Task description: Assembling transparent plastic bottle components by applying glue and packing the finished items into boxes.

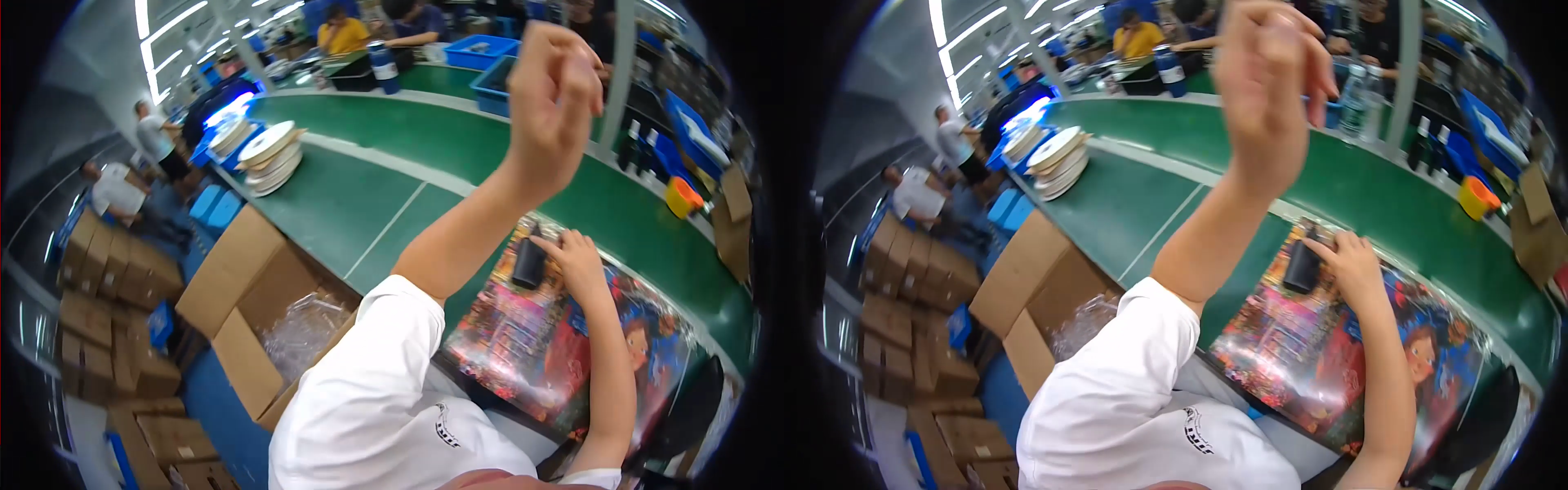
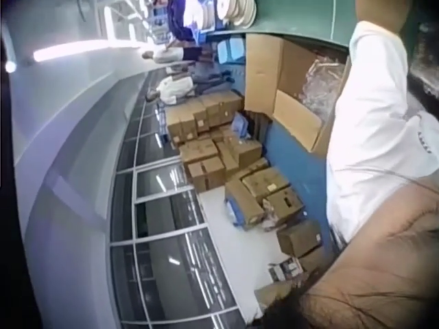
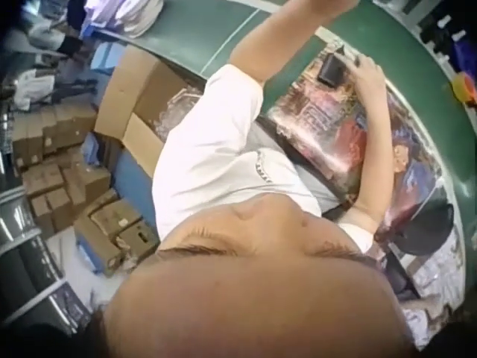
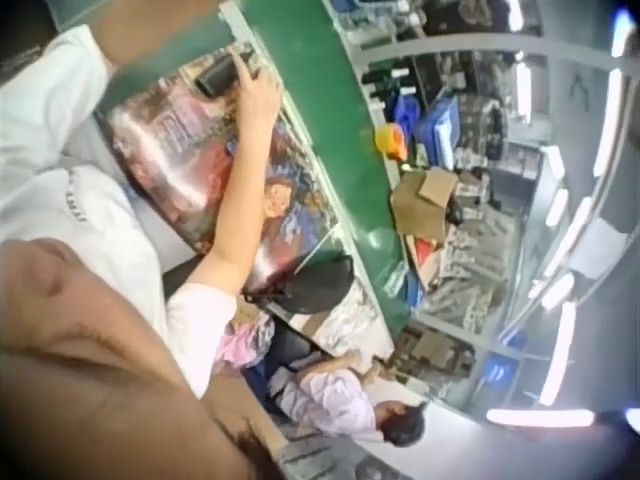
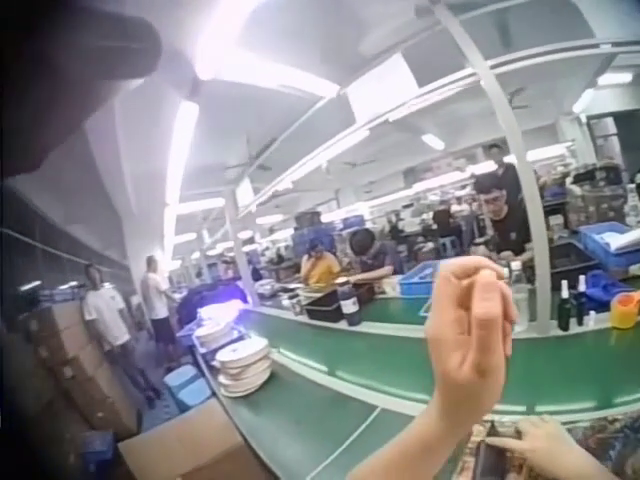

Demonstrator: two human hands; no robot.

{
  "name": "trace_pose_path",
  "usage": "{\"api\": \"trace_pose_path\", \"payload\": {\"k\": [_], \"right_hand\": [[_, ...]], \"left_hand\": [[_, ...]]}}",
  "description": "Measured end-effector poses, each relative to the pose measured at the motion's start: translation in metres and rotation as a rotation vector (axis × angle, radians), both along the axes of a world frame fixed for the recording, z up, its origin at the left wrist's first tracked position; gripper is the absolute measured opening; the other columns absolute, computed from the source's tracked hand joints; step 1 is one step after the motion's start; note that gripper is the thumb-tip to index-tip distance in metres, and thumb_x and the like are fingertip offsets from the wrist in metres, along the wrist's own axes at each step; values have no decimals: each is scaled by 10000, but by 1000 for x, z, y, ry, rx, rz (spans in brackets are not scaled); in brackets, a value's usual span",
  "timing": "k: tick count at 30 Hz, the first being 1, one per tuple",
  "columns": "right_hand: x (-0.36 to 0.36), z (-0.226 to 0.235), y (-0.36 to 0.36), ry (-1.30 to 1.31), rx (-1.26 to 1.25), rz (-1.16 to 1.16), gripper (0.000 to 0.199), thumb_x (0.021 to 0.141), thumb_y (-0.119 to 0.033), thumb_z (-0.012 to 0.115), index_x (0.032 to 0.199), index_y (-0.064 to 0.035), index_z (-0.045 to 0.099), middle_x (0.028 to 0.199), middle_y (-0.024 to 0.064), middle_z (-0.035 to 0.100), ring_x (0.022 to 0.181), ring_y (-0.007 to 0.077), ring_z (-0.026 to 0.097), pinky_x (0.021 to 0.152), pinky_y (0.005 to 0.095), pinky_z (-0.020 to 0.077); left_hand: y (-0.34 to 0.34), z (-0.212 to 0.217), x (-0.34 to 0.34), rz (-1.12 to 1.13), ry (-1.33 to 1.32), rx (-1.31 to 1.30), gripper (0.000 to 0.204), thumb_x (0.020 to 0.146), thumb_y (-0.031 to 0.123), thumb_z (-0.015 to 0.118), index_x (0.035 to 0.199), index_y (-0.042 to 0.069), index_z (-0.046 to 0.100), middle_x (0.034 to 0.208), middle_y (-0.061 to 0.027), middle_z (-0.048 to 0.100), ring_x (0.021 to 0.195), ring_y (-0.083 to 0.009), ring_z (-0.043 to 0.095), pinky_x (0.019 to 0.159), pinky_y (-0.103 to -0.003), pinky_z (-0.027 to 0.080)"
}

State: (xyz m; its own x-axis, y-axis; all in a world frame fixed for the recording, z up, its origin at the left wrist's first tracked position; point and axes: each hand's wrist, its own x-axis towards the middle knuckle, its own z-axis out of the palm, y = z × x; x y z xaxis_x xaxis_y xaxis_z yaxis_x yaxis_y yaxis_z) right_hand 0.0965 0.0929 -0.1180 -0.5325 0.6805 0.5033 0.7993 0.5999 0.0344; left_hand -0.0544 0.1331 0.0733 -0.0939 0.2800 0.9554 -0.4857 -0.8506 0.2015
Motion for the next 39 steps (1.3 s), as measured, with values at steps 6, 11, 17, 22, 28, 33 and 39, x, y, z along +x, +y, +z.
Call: {"api": "trace_pose_path", "payload": {"k": [6, 11, 17, 22, 28, 33, 39], "right_hand": [[-12, -8, 5, -150, 17, 20, 465, 736, -61, 508, 1162, -223, 599, 812, 53, 464, 823, 213, 490, 755, 338, 398], [-17, -5, 11, -196, 23, 86, 471, 740, -66, 498, 1175, -219, 590, 846, 70, 469, 844, 227, 487, 788, 339, 397], [-38, -2, 27, -303, 34, 143, 471, 755, -59, 473, 1191, -205, 572, 879, 87, 480, 859, 247, 487, 811, 353, 401], [-34, -9, 28, -359, 61, 162, 472, 731, -40, 498, 1186, -151, 559, 905, 100, 505, 872, 254, 501, 788, 366, 413], [-16, -20, 6, -24, 48, 73, 543, 642, 32, 622, 1161, -106, 550, 943, 93, 537, 854, 260, 527, 747, 357, 436], [11, -42, -31, 652, 237, -87, 531, 738, 55, 625, 1231, -51, 458, 1051, 97, 546, 936, 203, 547, 741, 355, 444], [17, -23, -59, 1598, -241, -125, 452, 851, -137, 586, 1256, -30, 415, 982, 69, 511, 781, 114, 461, 682, 260, 397]], "left_hand": [[-1, -92, -110, 644, 517, -187, 113, 880, 121, 537, 931, 23, 513, 739, -80, 562, 676, -141, 584, 613, -262, 469], [-19, -184, -317, 1321, 434, -594, 154, 914, 168, 518, 968, 24, 508, 837, -68, 563, 767, -151, 572, 704, -280, 455], [-116, -365, -499, 1888, 761, -1329, 294, 817, 169, 549, 1079, 49, 488, 1037, -169, 568, 972, -316, 564, 804, -444, 459], [-121, -463, -483, 1630, 1640, -1382, 362, 794, 196, 582, 1119, 55, 506, 1133, -142, 559, 1057, -312, 539, 875, -469, 427], [-81, -517, -501, 1282, 2103, -1181, 298, 830, 158, 506, 1117, 89, 547, 1199, -101, 553, 1121, -271, 529, 932, -458, 390], [-43, -540, -486, 1068, 2391, -1046, 286, 893, 177, 417, 1113, 110, 587, 1227, -87, 553, 1160, -253, 507, 969, -492, 339], [-48, -555, -492, 1135, 2469, -1038, 326, 930, 240, 366, 1114, 122, 608, 1230, -75, 565, 1171, -238, 500, 978, -524, 305]]}}
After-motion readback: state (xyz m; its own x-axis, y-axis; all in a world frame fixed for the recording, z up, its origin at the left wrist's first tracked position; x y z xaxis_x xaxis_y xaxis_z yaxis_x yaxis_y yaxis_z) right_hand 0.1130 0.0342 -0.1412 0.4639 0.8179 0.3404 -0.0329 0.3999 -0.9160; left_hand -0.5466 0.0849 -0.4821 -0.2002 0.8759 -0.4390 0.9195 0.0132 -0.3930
